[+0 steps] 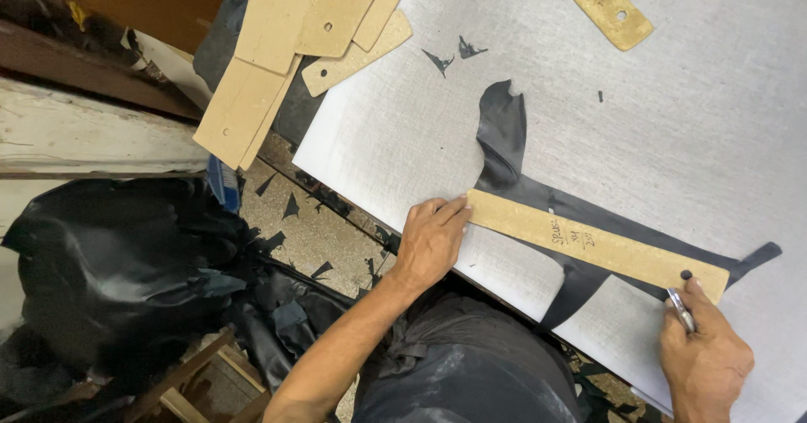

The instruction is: The person places cardboard templates on a large sheet of black leather, traces outlines with a pencil, and cuts the leather using a utility knife. The person repeatedly positions templates, cuts along edges, and removes cut pieces, leaving shaped leather parts on the table.

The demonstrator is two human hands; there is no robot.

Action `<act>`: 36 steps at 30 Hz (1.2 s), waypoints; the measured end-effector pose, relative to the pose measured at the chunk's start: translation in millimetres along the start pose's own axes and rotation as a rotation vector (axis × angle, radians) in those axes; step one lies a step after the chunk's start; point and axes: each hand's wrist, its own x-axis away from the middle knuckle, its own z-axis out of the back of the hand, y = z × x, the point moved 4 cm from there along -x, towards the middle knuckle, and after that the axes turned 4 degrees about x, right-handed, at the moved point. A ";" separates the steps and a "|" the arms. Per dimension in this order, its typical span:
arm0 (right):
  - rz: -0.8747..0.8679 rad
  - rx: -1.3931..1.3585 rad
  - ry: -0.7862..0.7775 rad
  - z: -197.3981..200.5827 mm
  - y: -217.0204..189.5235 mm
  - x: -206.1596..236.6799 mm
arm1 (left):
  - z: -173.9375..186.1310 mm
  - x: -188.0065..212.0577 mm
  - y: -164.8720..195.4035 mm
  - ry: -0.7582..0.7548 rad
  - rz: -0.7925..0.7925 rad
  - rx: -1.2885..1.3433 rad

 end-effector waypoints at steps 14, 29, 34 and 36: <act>-0.560 0.267 -0.360 15.7 -5.1 -39.8 | 57.2 -25.6 51.8 -0.100 -0.101 0.921; -0.553 0.191 -0.288 16.7 -2.8 -39.8 | 50.7 -31.6 -43.7 -0.165 0.629 0.481; -0.373 0.228 -0.192 13.2 -8.0 -31.1 | 19.2 -10.3 -34.0 -0.033 0.276 0.173; -0.228 0.248 -0.109 13.2 -9.1 -27.3 | 6.4 -8.4 -16.4 -0.009 0.164 0.073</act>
